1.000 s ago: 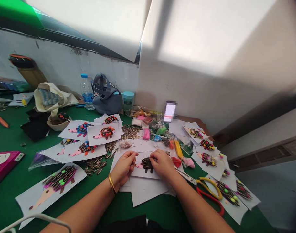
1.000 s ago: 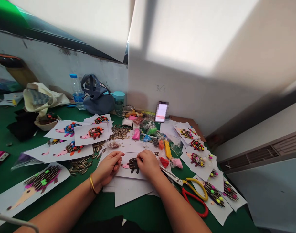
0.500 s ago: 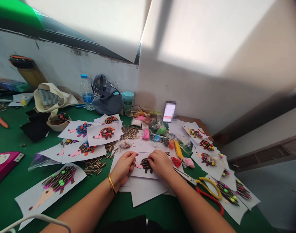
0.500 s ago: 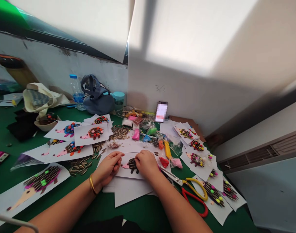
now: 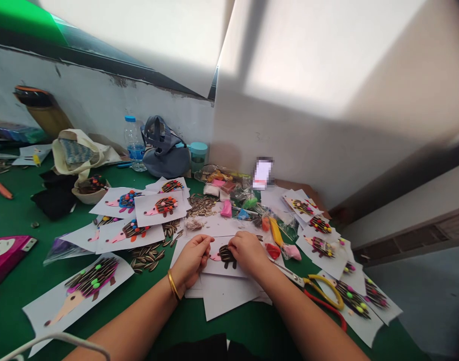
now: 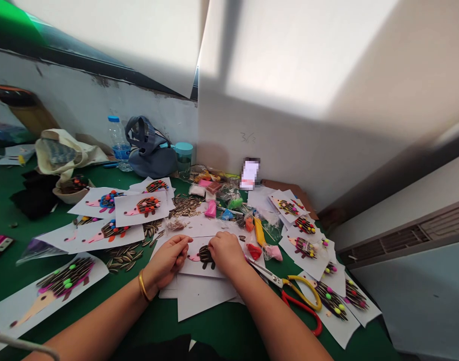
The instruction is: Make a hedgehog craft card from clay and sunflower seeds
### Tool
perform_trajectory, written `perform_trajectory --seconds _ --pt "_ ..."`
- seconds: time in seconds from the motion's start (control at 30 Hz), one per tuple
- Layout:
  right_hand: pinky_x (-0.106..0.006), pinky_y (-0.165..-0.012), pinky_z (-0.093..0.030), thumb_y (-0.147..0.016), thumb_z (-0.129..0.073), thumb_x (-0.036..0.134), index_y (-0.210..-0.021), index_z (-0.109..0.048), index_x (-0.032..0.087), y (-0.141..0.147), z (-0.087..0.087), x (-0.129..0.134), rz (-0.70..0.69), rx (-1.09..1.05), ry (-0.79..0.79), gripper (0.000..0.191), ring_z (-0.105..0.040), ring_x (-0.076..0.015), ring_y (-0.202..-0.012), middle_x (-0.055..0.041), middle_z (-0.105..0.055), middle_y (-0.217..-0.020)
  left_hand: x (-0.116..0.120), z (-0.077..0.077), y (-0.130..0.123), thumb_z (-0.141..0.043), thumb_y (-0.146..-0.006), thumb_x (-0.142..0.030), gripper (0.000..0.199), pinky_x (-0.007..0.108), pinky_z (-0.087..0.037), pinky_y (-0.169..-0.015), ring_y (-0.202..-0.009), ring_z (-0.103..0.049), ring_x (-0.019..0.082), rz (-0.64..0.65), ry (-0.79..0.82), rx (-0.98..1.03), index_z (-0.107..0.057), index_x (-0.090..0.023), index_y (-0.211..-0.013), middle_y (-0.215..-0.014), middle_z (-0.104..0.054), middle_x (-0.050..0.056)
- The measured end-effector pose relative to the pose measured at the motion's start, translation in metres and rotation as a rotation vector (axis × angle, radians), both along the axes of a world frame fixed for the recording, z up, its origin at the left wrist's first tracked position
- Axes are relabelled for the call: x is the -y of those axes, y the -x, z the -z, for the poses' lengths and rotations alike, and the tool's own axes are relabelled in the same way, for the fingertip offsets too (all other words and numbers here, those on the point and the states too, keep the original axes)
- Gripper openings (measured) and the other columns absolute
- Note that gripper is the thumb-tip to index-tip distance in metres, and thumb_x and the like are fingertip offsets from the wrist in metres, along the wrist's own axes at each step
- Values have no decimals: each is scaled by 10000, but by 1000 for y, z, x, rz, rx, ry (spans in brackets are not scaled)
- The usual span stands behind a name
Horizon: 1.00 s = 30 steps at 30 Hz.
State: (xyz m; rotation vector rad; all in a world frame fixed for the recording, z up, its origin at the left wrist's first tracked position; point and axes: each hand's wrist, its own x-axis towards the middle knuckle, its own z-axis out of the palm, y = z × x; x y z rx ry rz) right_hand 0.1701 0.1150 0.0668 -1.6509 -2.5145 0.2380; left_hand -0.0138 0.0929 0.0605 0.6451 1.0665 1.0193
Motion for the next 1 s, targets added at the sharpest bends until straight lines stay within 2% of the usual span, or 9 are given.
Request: perform_trajectory --seconds 0.23,0.53,0.63,0.73,0.87,1.0 --pt "-287 -788 -402 -864 -628 217 -886 -736 248 -7 6 1 7 -93 11 115 -596 -190 -897 -39 -685 -888 -1 0 1 -709 -699 -414 339 135 -133 -353 -376 -295 2 5 9 10 -580 -166 -888 -611 -445 -89" --pt "-309 -795 -393 -878 -606 209 -887 -732 225 -4 5 1 -28 -29 -3 127 -581 -200 -887 -61 -673 -898 0 0 3 -668 -751 -487 368 140 -135 -358 -373 -315 14 21 0 56 -577 -181 -933 -621 -482 -74" --pt "-317 -799 -389 -878 -621 242 -900 -727 230 -5 -2 6 6 -87 -44 109 -576 -206 -902 -53 -666 -897 1 -3 4 -587 -814 -553 410 153 -122 -362 -372 -300 18 37 10 125 -579 -176 -974 -657 -525 -49" --pt "-315 -786 -384 -911 -573 253 -891 -719 234 0 -16 19 15 -207 -105 148 -569 -197 -892 -44 -652 -877 2 -6 4 -509 -850 -614 486 172 -109 -372 -370 -279 25 76 30 157 -589 -159 -1002 -671 -543 -30" --pt "-297 -792 -389 -891 -589 257 -964 -712 262 19 -31 34 -99 -336 -93 143 -564 -181 -888 -32 -639 -897 7 -7 0 -466 -858 -643 552 193 -150 -403 -376 -290 46 148 11 118 -628 -140 -1018 -596 -528 -30" --pt "-311 -798 -374 -831 -635 220 -1016 -719 298 31 -29 38 -155 -259 -87 218 -552 -195 -902 -34 -636 -927 12 -6 -2 -474 -850 -640 567 199 -156 -427 -379 -293 70 204 -8 61 -671 -128 -995 -468 -441 -53"
